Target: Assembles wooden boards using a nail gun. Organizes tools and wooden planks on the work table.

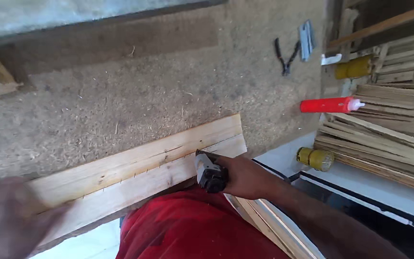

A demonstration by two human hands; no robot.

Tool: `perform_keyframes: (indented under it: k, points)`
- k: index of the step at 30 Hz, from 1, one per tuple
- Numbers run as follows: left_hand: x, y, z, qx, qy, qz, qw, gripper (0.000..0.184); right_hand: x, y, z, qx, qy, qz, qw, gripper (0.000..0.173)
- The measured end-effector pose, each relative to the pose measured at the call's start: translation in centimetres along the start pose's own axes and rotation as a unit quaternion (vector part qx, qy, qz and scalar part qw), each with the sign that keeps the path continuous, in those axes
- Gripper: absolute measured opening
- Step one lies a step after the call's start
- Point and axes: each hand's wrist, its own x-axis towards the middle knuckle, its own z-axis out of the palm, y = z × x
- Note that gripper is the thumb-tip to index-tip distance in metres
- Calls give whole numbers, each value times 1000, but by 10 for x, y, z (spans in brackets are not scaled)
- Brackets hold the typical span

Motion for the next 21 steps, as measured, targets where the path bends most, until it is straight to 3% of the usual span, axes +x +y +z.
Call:
perform_keyframes:
  k: [2,4,6,8,11,14,16,17,19,20,21]
  points:
    - [9,10,10,20,-56,67,996,113,-16,2,17,55,31,-2,998,46]
    - [29,12,6,56,-113,50,991,114,-26,-3,33,96,55,1,994,48]
    - [50,9,-10,103,-183,61,976,97,-39,-14,50,120,66,12,991,53]
    - [49,13,-38,108,-228,97,963,64,-63,-28,66,125,99,-20,987,54]
    - [8,27,-85,53,-115,188,974,42,-105,-40,81,139,206,-194,949,57]
    - [-45,24,-88,70,42,223,971,27,-120,-60,86,169,201,-261,929,60]
    - [-70,3,-59,97,78,201,972,23,-103,-74,95,146,176,-243,943,63]
    - [-80,-10,-44,102,45,180,977,22,-89,-83,101,126,163,-219,954,61]
    - [-92,-28,-25,91,-111,112,983,27,-61,-106,107,90,110,-142,980,54]
    - [-93,-33,-22,83,-153,94,980,27,-48,-120,108,68,79,-105,989,50]
    - [-93,-34,-20,63,-140,96,983,25,-36,-132,109,43,55,-76,995,47]
